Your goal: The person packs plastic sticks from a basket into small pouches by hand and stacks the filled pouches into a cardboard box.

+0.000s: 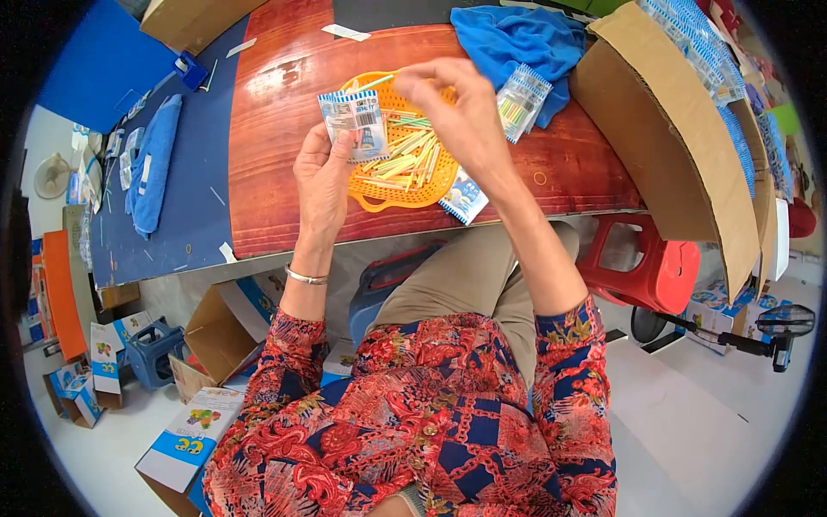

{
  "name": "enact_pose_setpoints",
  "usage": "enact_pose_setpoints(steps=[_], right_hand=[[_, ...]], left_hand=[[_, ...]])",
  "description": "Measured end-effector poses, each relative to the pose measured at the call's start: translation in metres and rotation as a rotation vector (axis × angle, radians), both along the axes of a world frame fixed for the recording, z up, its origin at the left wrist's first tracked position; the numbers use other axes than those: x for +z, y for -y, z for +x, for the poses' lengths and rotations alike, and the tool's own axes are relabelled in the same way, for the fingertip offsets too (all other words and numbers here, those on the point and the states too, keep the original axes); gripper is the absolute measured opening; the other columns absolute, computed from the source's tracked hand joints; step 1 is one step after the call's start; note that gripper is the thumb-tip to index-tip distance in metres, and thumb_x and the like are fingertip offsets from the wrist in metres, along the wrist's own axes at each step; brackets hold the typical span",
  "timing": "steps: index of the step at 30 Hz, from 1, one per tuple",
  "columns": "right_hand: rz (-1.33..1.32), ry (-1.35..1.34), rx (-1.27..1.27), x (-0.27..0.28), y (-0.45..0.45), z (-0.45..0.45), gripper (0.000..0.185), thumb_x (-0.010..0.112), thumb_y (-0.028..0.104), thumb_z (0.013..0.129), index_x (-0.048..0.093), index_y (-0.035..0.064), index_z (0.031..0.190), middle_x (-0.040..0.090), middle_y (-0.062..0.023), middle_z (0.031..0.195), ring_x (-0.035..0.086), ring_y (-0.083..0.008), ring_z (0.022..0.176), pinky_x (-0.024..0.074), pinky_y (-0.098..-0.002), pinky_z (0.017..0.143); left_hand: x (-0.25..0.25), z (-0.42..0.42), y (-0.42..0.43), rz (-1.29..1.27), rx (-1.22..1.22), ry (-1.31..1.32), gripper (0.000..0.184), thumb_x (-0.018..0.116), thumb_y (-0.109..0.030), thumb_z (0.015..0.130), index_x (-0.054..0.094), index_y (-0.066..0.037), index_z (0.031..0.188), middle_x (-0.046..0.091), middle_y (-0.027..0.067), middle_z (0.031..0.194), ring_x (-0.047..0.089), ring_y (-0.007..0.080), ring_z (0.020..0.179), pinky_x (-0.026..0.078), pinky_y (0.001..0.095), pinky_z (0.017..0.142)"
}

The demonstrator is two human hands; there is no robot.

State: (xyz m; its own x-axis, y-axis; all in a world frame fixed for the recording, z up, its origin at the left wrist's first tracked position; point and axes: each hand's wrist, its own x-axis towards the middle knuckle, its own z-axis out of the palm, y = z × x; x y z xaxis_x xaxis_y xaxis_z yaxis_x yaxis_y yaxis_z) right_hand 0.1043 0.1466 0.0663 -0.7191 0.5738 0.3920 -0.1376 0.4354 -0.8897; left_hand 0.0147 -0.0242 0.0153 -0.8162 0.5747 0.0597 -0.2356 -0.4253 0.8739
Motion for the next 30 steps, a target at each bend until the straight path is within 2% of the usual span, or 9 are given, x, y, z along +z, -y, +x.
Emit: enact_pose_setpoints(steps=[2, 7, 10, 12, 16, 19, 22, 25, 30], right_hand=[[-0.099, 0.041, 0.110, 0.000, 0.016, 0.008, 0.023, 0.074, 0.013, 0.083, 0.072, -0.0020, 0.101, 0.071, -0.0084, 0.096, 0.063, -0.0147, 0.086, 0.0509, -0.0291, 0.079], [-0.253, -0.074, 0.141, 0.004, 0.024, 0.005, 0.021, 0.069, 0.011, 0.088, 0.071, -0.0029, 0.104, 0.070, -0.0048, 0.090, 0.063, -0.0098, 0.084, 0.0510, -0.0262, 0.076], [-0.340, -0.100, 0.112, 0.011, 0.026, 0.003, 0.020, 0.068, 0.012, 0.089, 0.072, -0.0033, 0.102, 0.070, -0.0046, 0.089, 0.063, -0.0101, 0.084, 0.0510, -0.0263, 0.075], [-0.187, -0.079, 0.082, 0.007, 0.022, 0.001, 0.019, 0.068, 0.012, 0.090, 0.072, -0.0028, 0.101, 0.070, -0.0072, 0.088, 0.065, -0.0124, 0.083, 0.0511, -0.0276, 0.074], [0.083, -0.024, 0.121, 0.005, 0.019, -0.004, 0.019, 0.068, 0.013, 0.089, 0.072, -0.0016, 0.099, 0.070, -0.0133, 0.085, 0.067, -0.0185, 0.076, 0.0508, -0.0318, 0.069], [0.460, 0.082, 0.137, 0.019, 0.014, -0.002, 0.021, 0.069, 0.014, 0.086, 0.072, -0.0016, 0.099, 0.068, -0.0150, 0.083, 0.065, -0.0217, 0.072, 0.0497, -0.0350, 0.066], [0.365, 0.190, 0.091, 0.026, 0.010, 0.001, 0.018, 0.069, 0.007, 0.087, 0.072, -0.0009, 0.103, 0.068, -0.0062, 0.087, 0.059, -0.0126, 0.076, 0.0483, -0.0285, 0.068], [0.252, 0.146, 0.162, 0.027, 0.008, 0.006, 0.020, 0.069, 0.012, 0.085, 0.072, -0.0019, 0.099, 0.068, -0.0127, 0.081, 0.064, -0.0202, 0.069, 0.0497, -0.0342, 0.064], [0.147, 0.096, 0.181, 0.024, 0.006, 0.008, 0.017, 0.067, 0.009, 0.085, 0.072, -0.0023, 0.098, 0.070, -0.0131, 0.086, 0.065, -0.0193, 0.072, 0.0508, -0.0324, 0.067]], left_hand=[[0.001, 0.001, 0.000, -0.010, -0.021, -0.019, 0.020, 0.067, -0.010, 0.095, 0.062, 0.001, 0.111, 0.070, 0.0093, 0.105, 0.067, 0.0121, 0.093, 0.057, 0.0278, 0.083], [0.006, 0.008, -0.004, -0.045, -0.062, -0.091, 0.022, 0.066, -0.007, 0.095, 0.061, 0.002, 0.114, 0.070, 0.0096, 0.107, 0.067, 0.0128, 0.095, 0.056, 0.0281, 0.086], [0.004, 0.008, -0.002, -0.068, -0.103, -0.121, 0.024, 0.065, -0.006, 0.095, 0.060, 0.002, 0.117, 0.069, 0.0094, 0.110, 0.066, 0.0132, 0.099, 0.055, 0.0284, 0.088], [0.001, 0.008, 0.000, -0.077, -0.151, -0.147, 0.025, 0.063, -0.005, 0.096, 0.059, 0.000, 0.120, 0.068, 0.0090, 0.116, 0.064, 0.0133, 0.104, 0.053, 0.0290, 0.092], [0.001, 0.010, -0.001, -0.087, -0.177, -0.110, 0.023, 0.063, -0.005, 0.096, 0.059, 0.001, 0.118, 0.068, 0.0089, 0.113, 0.065, 0.0138, 0.102, 0.054, 0.0286, 0.091], [0.003, 0.011, -0.002, -0.105, -0.192, -0.102, 0.021, 0.062, -0.004, 0.096, 0.059, 0.003, 0.116, 0.068, 0.0086, 0.109, 0.065, 0.0136, 0.099, 0.055, 0.0282, 0.089], [0.002, 0.010, 0.000, -0.124, -0.195, -0.088, 0.020, 0.061, -0.005, 0.097, 0.059, 0.003, 0.116, 0.068, 0.0088, 0.109, 0.065, 0.0138, 0.099, 0.055, 0.0285, 0.089], [0.001, 0.008, 0.001, -0.121, -0.182, -0.067, 0.020, 0.061, -0.005, 0.097, 0.059, 0.003, 0.116, 0.068, 0.0091, 0.110, 0.066, 0.0142, 0.100, 0.055, 0.0287, 0.089], [0.003, 0.010, -0.001, -0.108, -0.202, -0.085, 0.021, 0.060, -0.006, 0.098, 0.059, 0.002, 0.118, 0.068, 0.0075, 0.112, 0.065, 0.0130, 0.100, 0.055, 0.0278, 0.089]])
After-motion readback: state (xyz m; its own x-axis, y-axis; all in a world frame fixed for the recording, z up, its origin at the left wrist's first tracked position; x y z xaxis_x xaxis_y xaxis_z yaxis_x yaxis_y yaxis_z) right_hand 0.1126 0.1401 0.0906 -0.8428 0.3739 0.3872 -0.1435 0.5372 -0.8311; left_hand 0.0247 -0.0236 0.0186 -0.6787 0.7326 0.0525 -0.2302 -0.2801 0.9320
